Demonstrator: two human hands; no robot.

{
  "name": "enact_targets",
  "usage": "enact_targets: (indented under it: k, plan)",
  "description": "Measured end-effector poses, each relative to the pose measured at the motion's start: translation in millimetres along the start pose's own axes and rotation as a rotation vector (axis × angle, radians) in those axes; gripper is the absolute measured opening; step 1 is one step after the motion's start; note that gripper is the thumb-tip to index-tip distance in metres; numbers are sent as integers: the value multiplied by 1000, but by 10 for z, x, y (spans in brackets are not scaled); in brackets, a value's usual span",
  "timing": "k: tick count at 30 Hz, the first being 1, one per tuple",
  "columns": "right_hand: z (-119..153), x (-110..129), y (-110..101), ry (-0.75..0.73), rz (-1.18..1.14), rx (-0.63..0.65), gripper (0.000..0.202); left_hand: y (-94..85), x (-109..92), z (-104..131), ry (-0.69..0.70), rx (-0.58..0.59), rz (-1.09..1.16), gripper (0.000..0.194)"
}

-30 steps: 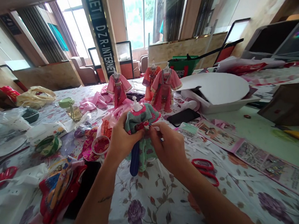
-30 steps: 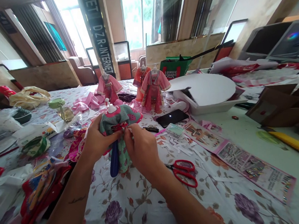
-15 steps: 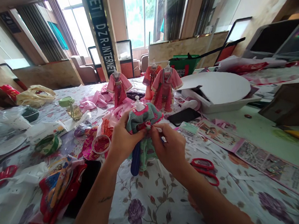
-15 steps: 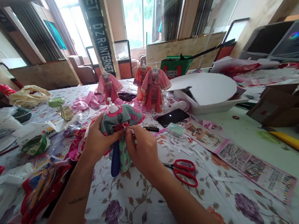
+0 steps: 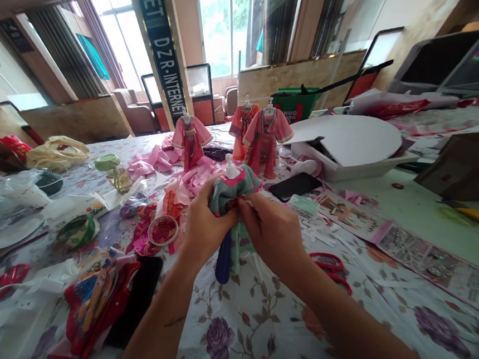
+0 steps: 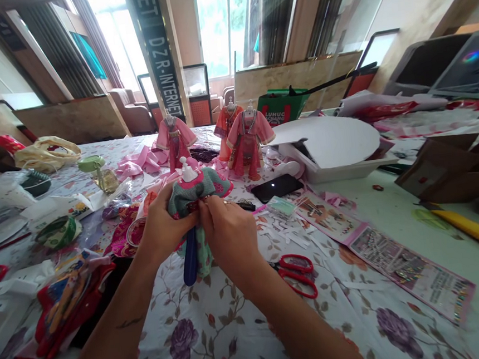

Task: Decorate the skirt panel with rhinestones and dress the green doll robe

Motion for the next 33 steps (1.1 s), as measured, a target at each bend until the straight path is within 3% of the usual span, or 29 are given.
enact_targets:
  k: [4,7,13,20,27,33]
  plan:
    - [23,-13,-96,-49,146,90,28,12,-22,17,-26,-7,-12,52]
    - [38,-27,-86,-81,125,140,26,21,-30,25,-31,-5,-12,53]
    - [43,-51,5,-103,-32,36,30,17,-64,39,15,-42,-52,52]
    - [37,-11,-20,-110,44,15,29,52,-83,64,-5,-28,-61,53]
    - [-32,16,-25,-75,134,69,26,57,-52,51,-44,-34,-72,58]
    - [-5,-43,18,-237,98,118,27,25,-51,41,-3,-37,-68,56]
Point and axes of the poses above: each hand's wrist, its own z-axis away from the middle knuckle, its own y-axis out of the palm, x = y × z, the point moved 5 cm from there along -z, towards the middle knuckle, and after that the axes turned 12 degrees about x, right-handed, at the moved point
